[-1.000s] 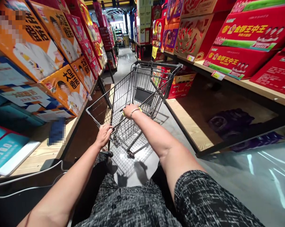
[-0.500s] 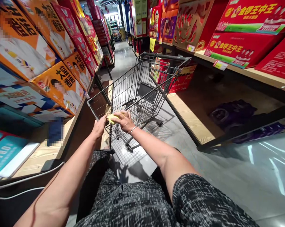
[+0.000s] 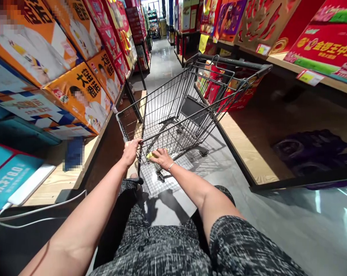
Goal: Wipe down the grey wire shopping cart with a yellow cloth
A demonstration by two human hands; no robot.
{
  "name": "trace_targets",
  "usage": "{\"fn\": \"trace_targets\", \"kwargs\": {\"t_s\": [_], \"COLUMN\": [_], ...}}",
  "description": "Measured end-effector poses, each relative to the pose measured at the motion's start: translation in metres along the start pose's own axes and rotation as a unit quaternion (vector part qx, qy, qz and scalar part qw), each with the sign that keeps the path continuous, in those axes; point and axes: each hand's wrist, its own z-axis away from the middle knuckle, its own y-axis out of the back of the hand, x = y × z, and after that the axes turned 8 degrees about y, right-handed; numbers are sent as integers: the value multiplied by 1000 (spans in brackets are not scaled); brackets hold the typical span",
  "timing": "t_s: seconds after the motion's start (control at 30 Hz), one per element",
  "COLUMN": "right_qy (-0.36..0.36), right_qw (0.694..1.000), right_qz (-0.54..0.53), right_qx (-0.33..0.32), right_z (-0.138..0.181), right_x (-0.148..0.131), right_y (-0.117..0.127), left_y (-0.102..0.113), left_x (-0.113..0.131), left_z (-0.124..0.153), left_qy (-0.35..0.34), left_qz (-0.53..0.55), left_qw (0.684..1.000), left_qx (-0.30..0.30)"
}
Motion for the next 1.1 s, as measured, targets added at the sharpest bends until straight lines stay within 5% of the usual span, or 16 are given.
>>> {"fn": "trace_targets", "kwargs": {"t_s": [0.17, 0.27, 0.37, 0.57, 0.67, 0.9, 1.1], "right_qy": [-109, -157, -165, -158, -145, -67, -119], "right_qw": [986, 971, 972, 987, 989, 997, 980], "right_qz": [63, 91, 81, 13, 16, 30, 111], "right_qx": [111, 156, 145, 42, 19, -35, 112], "right_z": [3, 6, 9, 16, 17, 21, 36], "right_x": [37, 49, 43, 13, 11, 50, 77], "right_y": [88, 110, 91, 13, -2, 26, 92], "left_y": [-4, -6, -6, -4, -1, 4, 3], "left_x": [2, 4, 4, -1, -6, -12, -8], "left_z": [1, 4, 5, -1, -8, -32, -29], "left_qy": [12, 15, 6, 9, 8, 31, 31], "left_qz": [24, 27, 19, 15, 16, 13, 0], "left_qw": [999, 998, 998, 999, 999, 999, 999], "left_qx": [34, 50, 54, 42, 40, 37, 27]}}
